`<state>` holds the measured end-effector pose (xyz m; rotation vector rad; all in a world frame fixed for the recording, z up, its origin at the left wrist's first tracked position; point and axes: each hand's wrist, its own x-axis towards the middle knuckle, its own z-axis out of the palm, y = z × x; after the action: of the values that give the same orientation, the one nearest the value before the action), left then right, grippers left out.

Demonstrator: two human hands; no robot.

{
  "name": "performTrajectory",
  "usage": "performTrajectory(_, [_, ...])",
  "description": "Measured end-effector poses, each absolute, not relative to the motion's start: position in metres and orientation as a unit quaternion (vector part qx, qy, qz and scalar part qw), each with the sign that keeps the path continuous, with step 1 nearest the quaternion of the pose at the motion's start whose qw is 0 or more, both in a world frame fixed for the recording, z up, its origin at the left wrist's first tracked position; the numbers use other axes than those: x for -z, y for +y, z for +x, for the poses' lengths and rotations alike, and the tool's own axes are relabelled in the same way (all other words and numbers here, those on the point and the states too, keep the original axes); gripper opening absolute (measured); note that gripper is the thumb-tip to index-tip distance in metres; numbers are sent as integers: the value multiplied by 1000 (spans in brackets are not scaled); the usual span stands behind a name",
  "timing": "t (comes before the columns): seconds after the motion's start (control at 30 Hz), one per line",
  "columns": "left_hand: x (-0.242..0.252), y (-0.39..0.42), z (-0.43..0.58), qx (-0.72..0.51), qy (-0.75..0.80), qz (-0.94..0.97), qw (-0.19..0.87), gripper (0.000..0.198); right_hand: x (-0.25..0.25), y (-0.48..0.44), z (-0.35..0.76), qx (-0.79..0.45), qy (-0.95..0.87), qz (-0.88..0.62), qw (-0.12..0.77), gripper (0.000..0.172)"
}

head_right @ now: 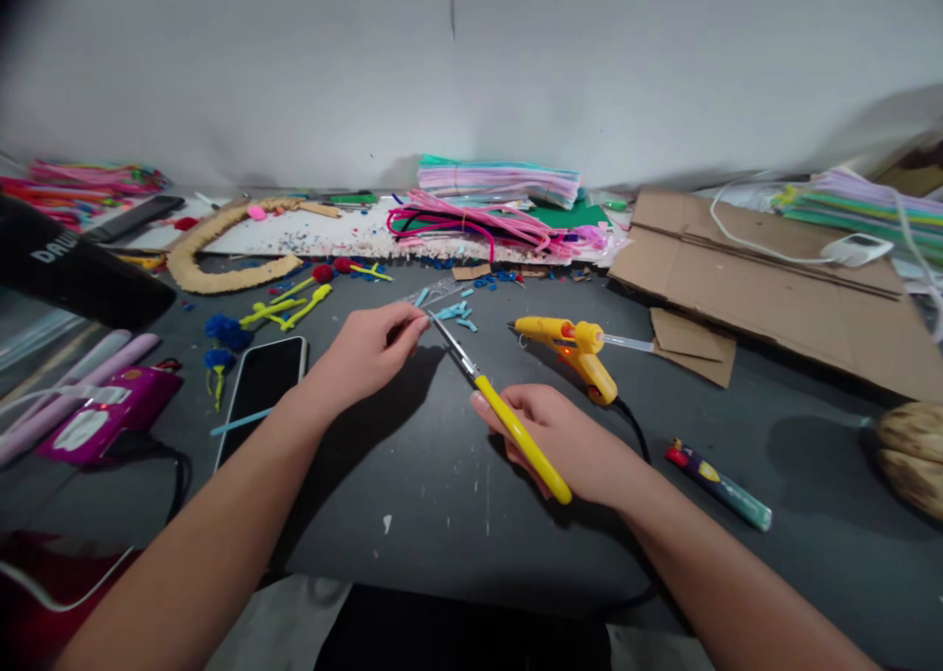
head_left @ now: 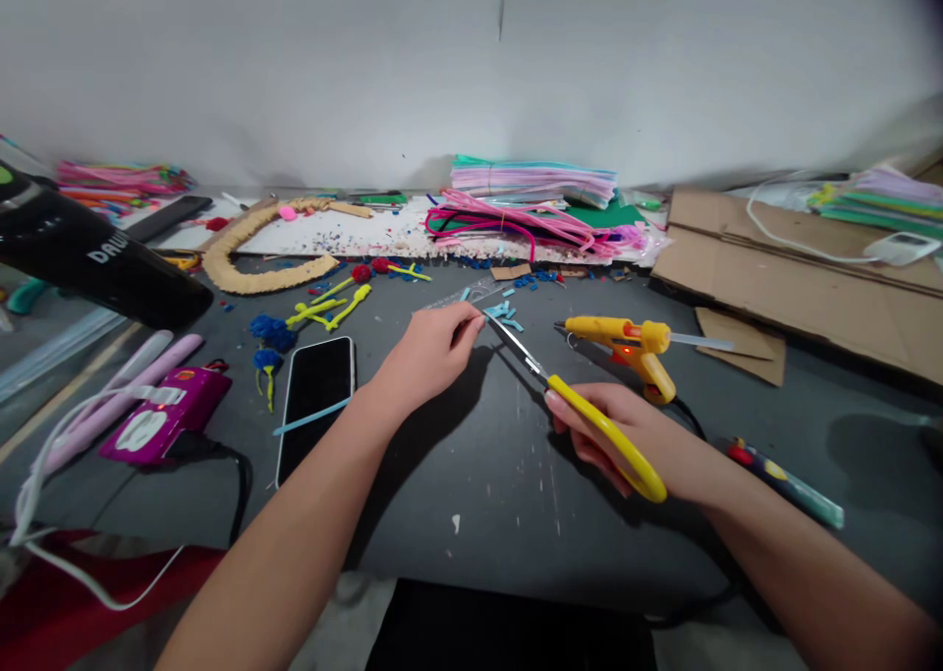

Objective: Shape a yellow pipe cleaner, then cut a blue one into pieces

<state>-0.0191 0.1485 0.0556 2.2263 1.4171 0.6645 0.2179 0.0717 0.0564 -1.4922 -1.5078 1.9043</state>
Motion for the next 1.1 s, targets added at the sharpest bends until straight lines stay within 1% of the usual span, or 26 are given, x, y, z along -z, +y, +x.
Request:
performTrajectory(0.1, [-56,149,-22,-220,514,798,223,26,-56,73,218,-655,-522,-530,134,48])
performTrajectory(0.23, [-58,151,-31,-162,518,805,241,29,-58,76,220,-648,-529,-537,111,51])
performTrajectory(0.57, [-64,156,-49,-81,540,800,249,28,-64,85,211,-640,-520,-562,74,54])
performTrajectory(0.93, [-66,157,-50,-77,535,804,248,28,-59,86,211,-625,-527,-569,83,55])
performTrajectory(1.1, [-69,157,-55,-82,549,795,243,30,-54,86,214,-658,-496,-558,93,55])
